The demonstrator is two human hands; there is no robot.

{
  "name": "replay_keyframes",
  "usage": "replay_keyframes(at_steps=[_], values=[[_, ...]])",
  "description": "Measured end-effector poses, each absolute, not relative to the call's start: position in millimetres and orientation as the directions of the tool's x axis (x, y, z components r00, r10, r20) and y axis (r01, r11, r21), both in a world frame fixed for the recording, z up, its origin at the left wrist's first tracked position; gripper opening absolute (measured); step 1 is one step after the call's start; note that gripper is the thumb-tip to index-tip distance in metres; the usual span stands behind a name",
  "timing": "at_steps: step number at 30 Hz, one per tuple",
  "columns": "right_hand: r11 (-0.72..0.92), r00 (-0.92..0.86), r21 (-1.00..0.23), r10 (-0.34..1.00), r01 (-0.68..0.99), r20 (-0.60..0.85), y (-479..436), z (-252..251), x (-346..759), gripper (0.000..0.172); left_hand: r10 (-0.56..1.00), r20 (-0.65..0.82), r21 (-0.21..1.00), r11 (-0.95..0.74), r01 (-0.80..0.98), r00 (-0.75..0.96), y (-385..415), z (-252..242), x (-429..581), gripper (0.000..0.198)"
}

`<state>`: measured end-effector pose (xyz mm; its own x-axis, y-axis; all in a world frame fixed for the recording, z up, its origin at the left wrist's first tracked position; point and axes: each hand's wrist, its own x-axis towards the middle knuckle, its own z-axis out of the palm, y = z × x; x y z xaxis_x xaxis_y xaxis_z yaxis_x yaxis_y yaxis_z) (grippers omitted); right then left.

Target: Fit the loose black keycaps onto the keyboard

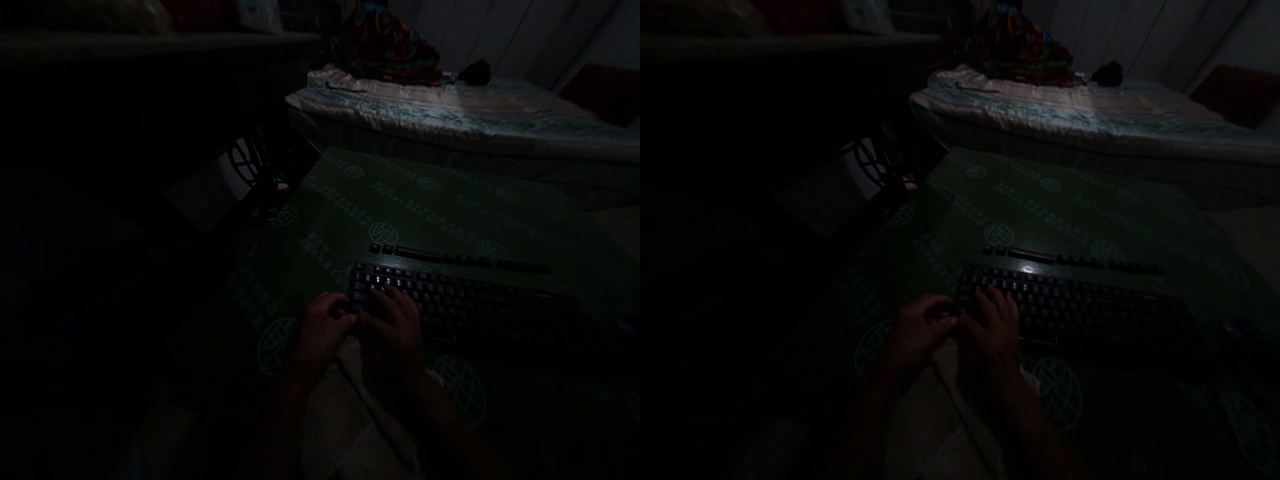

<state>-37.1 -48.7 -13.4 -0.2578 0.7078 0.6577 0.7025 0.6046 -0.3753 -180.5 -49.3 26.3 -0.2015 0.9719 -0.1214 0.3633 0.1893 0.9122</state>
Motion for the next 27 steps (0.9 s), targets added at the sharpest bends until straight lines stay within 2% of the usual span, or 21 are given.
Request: replay_keyframes(at_steps=[7,14,21,27], values=[[0.611,-0.247,-0.392,0.704,0.687,0.666,-46,-14,-33,0.014,0.972,-0.107,0.916,0.178,0.358,-0.21,-49,26,-180,0.02],[0.661,-0.265,-0.361,0.652,0.658,0.71,-41,-21,-16,0.025,0.971,-0.131,0.919,0.194,0.342,-0.198,-52,27,-186,0.022],[0.656,-0.244,-0.367,0.649,0.66,0.72,-40,-22,-16,0.027,0.98,-0.037,0.883,0.124,0.452,-0.196,-48,21,-180,0.024],[0.663,-0.224,-0.353,0.622,0.66,0.75,-40,-20,-21,0.024,0.976,-0.092,0.88,0.173,0.443,-0.199,-48,26,-178,0.029]])
